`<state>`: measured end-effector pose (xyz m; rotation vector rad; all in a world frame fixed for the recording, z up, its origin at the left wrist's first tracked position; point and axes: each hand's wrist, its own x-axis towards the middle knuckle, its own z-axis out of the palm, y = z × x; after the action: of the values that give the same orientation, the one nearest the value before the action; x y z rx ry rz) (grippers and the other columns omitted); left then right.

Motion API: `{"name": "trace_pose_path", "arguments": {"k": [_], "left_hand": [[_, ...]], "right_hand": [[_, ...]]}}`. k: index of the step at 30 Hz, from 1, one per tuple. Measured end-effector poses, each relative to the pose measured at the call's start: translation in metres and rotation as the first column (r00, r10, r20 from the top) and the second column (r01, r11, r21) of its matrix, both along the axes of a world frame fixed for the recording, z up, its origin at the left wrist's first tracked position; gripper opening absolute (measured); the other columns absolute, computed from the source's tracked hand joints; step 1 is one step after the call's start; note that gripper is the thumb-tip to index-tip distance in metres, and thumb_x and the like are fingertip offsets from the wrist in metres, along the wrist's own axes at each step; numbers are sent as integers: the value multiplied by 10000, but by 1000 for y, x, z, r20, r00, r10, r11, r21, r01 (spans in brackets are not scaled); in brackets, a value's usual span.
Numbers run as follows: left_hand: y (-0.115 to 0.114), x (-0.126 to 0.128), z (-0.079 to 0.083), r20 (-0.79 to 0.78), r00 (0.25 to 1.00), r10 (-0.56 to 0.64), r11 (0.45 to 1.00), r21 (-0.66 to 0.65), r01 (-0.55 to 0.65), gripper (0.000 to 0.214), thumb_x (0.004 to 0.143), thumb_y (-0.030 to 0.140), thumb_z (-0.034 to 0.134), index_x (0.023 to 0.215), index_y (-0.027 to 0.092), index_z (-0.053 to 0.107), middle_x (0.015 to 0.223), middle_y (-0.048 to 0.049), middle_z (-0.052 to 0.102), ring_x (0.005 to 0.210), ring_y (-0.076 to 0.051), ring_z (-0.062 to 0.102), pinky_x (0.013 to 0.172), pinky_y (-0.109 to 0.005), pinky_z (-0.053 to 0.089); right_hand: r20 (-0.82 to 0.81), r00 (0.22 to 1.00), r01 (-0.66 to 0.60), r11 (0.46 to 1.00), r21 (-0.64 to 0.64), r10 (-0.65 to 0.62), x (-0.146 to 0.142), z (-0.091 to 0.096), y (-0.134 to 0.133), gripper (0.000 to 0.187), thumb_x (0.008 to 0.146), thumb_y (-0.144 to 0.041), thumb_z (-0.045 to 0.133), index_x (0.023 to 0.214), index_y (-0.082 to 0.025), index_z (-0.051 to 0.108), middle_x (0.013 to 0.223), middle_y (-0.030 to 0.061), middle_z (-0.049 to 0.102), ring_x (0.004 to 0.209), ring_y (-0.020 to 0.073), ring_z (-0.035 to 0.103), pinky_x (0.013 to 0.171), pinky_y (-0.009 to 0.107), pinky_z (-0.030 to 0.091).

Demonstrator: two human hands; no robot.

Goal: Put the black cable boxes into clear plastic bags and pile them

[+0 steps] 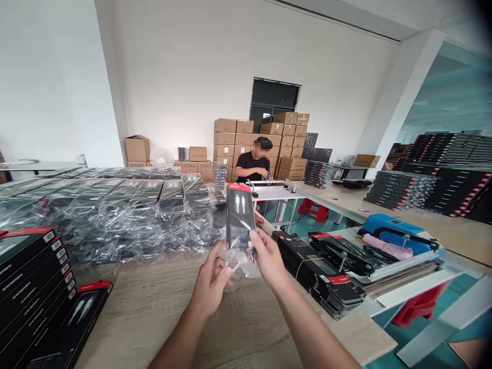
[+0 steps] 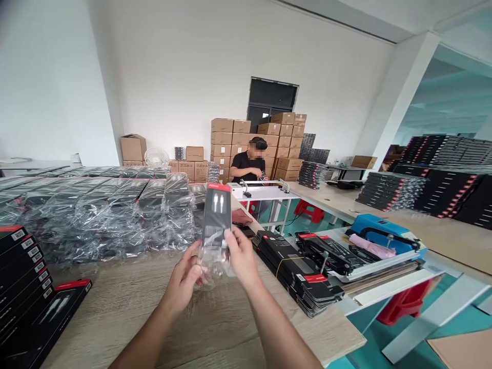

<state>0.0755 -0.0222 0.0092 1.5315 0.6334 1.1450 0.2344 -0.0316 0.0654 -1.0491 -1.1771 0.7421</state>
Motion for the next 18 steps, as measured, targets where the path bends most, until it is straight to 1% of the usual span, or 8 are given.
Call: {"name": "trace_pose_path", "arguments": {"k": [3, 5, 7, 10, 12, 15, 16, 18], "left_hand": [[6, 0, -7, -77, 995, 62, 998, -19, -63, 555, 886, 510, 413, 1306, 151, 461, 817, -42, 629, 637, -152, 594, 592, -265, 463], [10, 0, -12, -182, 980, 87, 996, 9, -86, 520, 876, 529, 423, 1207, 151, 559, 799, -44, 633, 643, -159, 587, 600, -269, 458], [13, 0, -17, -291, 950, 110, 993, 82, -90, 475, 867, 522, 445, 1128, 165, 619, 793, -42, 642, 660, -165, 585, 620, -271, 452], [18, -1, -23, -404, 901, 156, 979, 181, -89, 404, 866, 482, 460, 1037, 181, 669, 803, -41, 662, 693, -171, 587, 655, -272, 440], [21, -2, -25, -459, 872, 170, 975, 204, -83, 352, 855, 436, 480, 992, 186, 687, 822, -41, 678, 708, -176, 590, 662, -274, 432], [18, -2, -23, -514, 836, 190, 971, 223, -84, 273, 812, 347, 522, 944, 193, 704, 831, -43, 689, 726, -188, 596, 680, -286, 425], [15, -2, -21, -516, 834, 194, 970, 230, -83, 250, 796, 320, 534, 924, 197, 711, 831, -44, 691, 742, -195, 599, 697, -294, 424], [10, -1, -18, -487, 852, 191, 969, 232, -85, 186, 746, 272, 579, 834, 205, 728, 818, -48, 691, 783, -218, 602, 744, -317, 420]], "right_hand": [[22, 998, 62, 998, 29, -63, 9, 46, 45, 472, 796, -618, 545, 943, -181, 645, 579, -8, 558, 408, 107, 406, 389, 245, 292], [161, 980, 121, 992, -41, -113, 8, 70, 79, 509, 829, -641, 473, 903, -167, 643, 537, -3, 544, 390, 110, 394, 399, 252, 293], [372, 917, 199, 972, -126, -140, 5, 85, 108, 518, 838, -638, 462, 811, -157, 651, 476, 3, 518, 401, 130, 422, 445, 271, 334], [524, 832, 292, 948, -129, -185, 6, 94, 130, 483, 807, -604, 542, 641, -160, 637, 478, 43, 535, 525, 188, 530, 565, 300, 384], [563, 774, 378, 925, -43, -290, 11, 96, 124, 486, 843, -579, 487, 640, -164, 638, 581, 78, 594, 657, 220, 574, 633, 302, 385], [536, 667, 487, 847, 213, -518, 2, 91, 89, 482, 895, -522, 366, 767, -164, 662, 727, 83, 645, 742, 218, 573, 654, 286, 380], [504, 666, 470, 834, 291, -551, -8, 87, 75, 470, 897, -508, 362, 798, -163, 666, 726, 70, 646, 725, 208, 567, 645, 280, 382], [501, 725, 334, 877, 345, -473, -41, 78, 48, 416, 886, -482, 407, 808, -167, 666, 660, 31, 620, 655, 183, 546, 618, 274, 383]]}}
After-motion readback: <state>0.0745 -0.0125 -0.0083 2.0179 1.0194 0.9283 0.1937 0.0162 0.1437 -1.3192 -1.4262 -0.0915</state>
